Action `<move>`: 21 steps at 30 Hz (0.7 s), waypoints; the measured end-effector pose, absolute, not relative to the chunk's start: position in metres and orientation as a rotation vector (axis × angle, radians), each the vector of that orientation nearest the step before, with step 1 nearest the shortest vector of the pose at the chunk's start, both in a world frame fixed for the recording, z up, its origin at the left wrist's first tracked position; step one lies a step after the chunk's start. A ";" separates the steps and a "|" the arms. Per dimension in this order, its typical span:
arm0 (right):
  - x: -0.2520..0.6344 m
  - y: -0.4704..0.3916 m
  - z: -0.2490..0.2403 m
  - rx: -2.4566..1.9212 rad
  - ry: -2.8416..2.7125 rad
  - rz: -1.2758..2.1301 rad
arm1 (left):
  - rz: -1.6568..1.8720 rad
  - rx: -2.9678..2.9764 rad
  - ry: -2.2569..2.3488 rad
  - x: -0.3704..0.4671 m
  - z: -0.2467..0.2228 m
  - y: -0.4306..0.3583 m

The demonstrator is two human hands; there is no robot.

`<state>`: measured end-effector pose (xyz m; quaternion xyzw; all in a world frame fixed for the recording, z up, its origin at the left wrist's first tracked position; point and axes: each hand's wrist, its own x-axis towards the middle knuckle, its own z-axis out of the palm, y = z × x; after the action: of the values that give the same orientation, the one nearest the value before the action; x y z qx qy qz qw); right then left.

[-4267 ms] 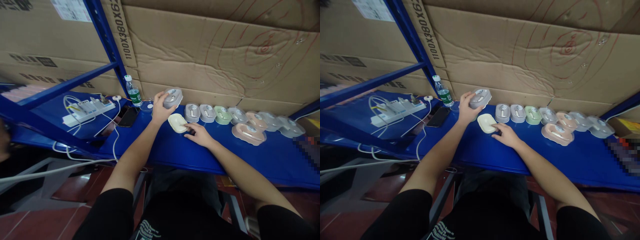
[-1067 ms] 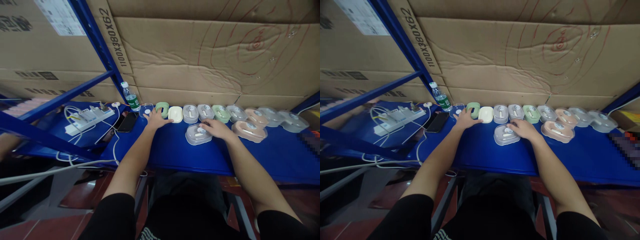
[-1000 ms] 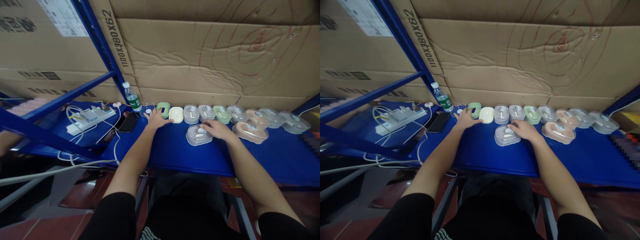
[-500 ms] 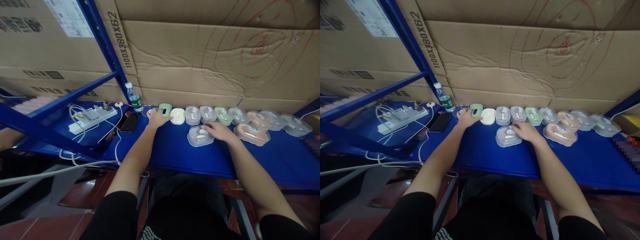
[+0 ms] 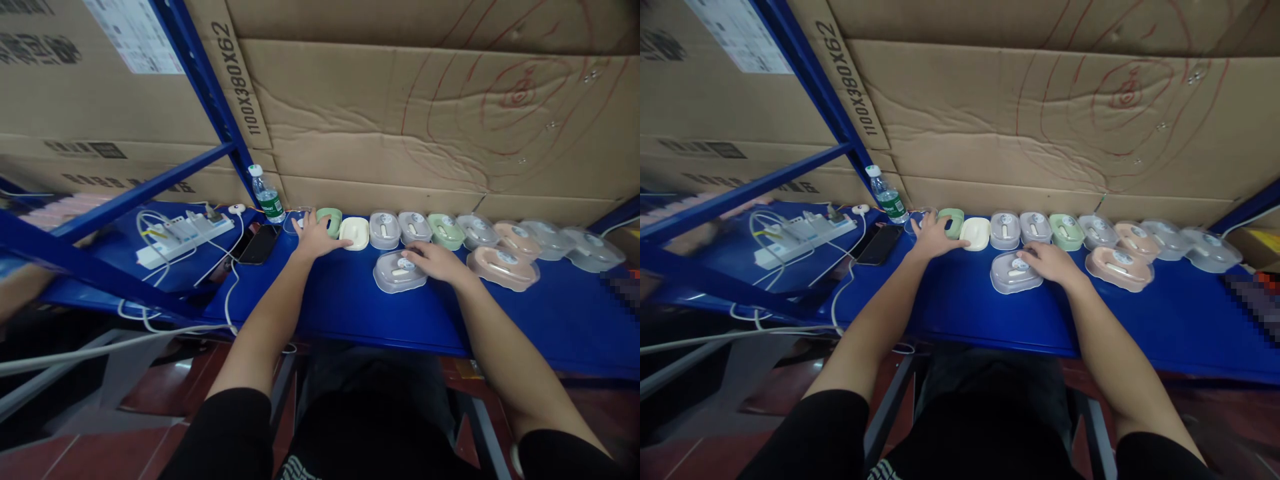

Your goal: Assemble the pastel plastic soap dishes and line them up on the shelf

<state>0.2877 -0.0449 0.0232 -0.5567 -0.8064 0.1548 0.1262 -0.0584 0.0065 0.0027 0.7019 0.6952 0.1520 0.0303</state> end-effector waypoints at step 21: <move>0.289 -0.046 0.021 -1.605 -2.285 0.397 | 0.554 2.268 2.179 -0.048 -0.009 0.012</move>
<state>0.2886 -0.0460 0.0215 -0.5617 -0.7998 0.1389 0.1601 -0.0477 0.0116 -0.0092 0.7099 0.6821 0.1734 -0.0259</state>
